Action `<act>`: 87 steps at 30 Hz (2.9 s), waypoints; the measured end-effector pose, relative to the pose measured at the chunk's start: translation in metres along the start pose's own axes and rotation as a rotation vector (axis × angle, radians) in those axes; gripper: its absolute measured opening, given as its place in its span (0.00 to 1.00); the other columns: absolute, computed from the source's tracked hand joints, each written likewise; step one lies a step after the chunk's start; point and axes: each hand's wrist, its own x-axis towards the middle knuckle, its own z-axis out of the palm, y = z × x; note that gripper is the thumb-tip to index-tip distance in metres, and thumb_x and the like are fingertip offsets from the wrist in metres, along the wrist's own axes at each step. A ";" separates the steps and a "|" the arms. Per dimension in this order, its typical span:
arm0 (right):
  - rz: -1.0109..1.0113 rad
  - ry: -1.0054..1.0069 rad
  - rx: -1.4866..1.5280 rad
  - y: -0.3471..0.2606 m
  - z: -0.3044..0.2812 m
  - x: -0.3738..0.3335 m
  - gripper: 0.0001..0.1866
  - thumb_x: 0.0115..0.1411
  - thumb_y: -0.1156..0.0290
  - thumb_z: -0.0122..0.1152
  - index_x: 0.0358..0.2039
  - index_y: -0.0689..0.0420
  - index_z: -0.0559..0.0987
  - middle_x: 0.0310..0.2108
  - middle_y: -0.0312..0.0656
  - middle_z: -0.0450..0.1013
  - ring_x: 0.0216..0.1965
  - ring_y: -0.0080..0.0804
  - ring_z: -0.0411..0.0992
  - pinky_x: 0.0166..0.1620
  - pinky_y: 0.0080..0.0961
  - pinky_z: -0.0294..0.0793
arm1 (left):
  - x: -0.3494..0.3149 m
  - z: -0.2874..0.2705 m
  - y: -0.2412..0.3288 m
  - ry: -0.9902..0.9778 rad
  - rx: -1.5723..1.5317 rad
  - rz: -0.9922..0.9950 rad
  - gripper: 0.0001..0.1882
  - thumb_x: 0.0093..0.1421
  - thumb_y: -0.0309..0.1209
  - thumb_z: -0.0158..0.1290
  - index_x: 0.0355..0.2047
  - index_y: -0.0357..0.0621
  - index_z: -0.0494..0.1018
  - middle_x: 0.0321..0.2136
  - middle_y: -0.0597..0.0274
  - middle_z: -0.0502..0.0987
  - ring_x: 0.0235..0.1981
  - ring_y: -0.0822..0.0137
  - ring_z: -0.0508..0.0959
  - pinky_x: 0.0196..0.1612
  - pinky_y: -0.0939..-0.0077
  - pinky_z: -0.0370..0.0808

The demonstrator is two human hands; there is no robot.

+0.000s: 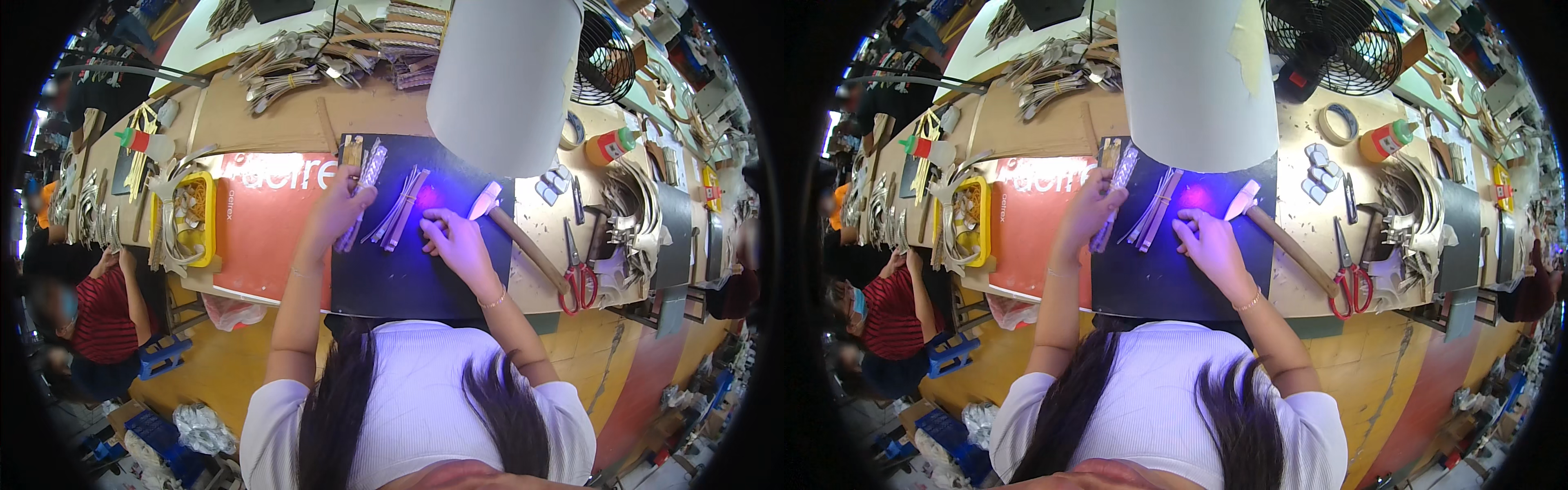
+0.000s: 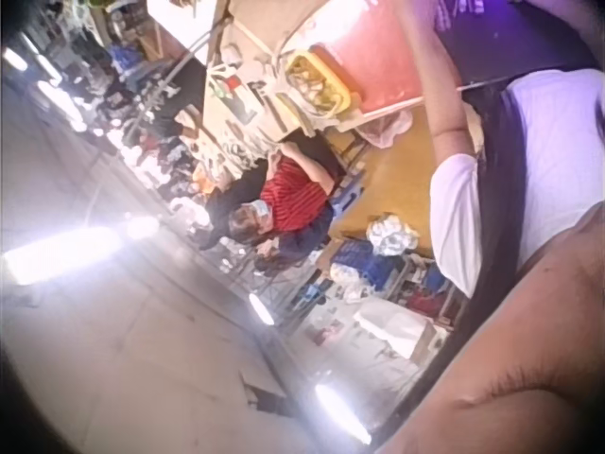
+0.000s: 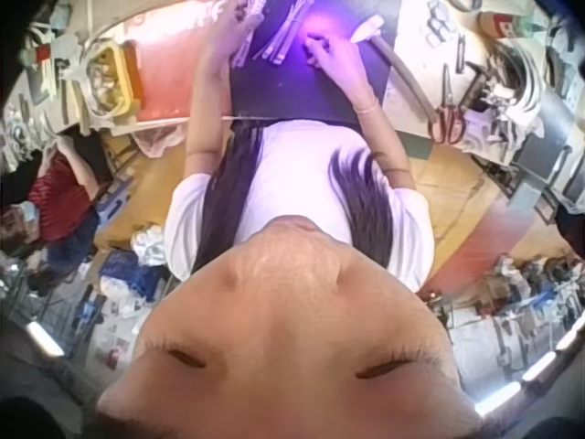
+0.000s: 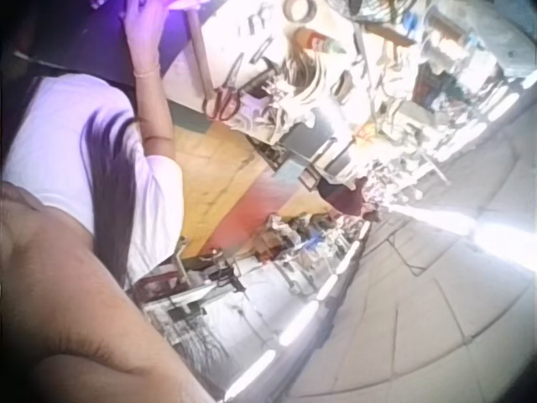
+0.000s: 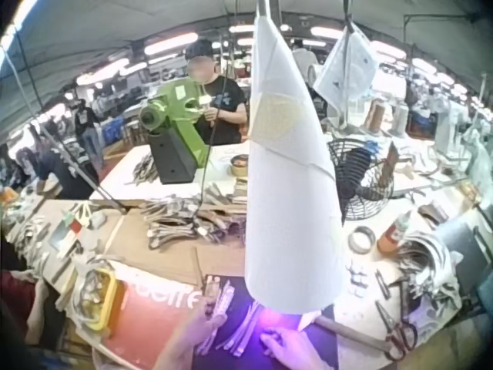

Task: The person uses red-handled scissors to cut a bundle of patterned fabric strips into shorter pieces on a workbench. The person then separates and aligns the cut strips by hand.

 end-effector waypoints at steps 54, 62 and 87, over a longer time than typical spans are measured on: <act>0.045 -0.440 0.665 -0.028 -0.019 -0.001 0.20 0.59 0.66 0.60 0.47 0.60 0.66 0.27 0.32 0.69 0.26 0.16 0.68 0.29 0.13 0.69 | -0.052 0.026 0.058 -0.304 -0.618 -0.058 0.18 0.50 0.26 0.62 0.40 0.37 0.70 0.29 0.60 0.77 0.27 0.69 0.79 0.29 0.75 0.77; 0.025 -0.367 0.604 -0.031 -0.013 0.000 0.25 0.53 0.70 0.66 0.47 0.58 0.64 0.29 0.33 0.69 0.26 0.15 0.67 0.26 0.12 0.65 | -0.051 0.036 0.056 -0.279 -0.602 -0.057 0.22 0.50 0.28 0.64 0.45 0.36 0.70 0.31 0.61 0.77 0.27 0.74 0.77 0.31 0.79 0.76; 0.115 -0.304 0.633 -0.031 -0.008 0.002 0.32 0.49 0.72 0.70 0.51 0.58 0.63 0.32 0.31 0.69 0.28 0.15 0.68 0.28 0.12 0.68 | -0.039 0.041 0.038 -0.252 -0.706 -0.050 0.22 0.51 0.27 0.63 0.45 0.38 0.69 0.34 0.60 0.77 0.32 0.71 0.78 0.37 0.75 0.77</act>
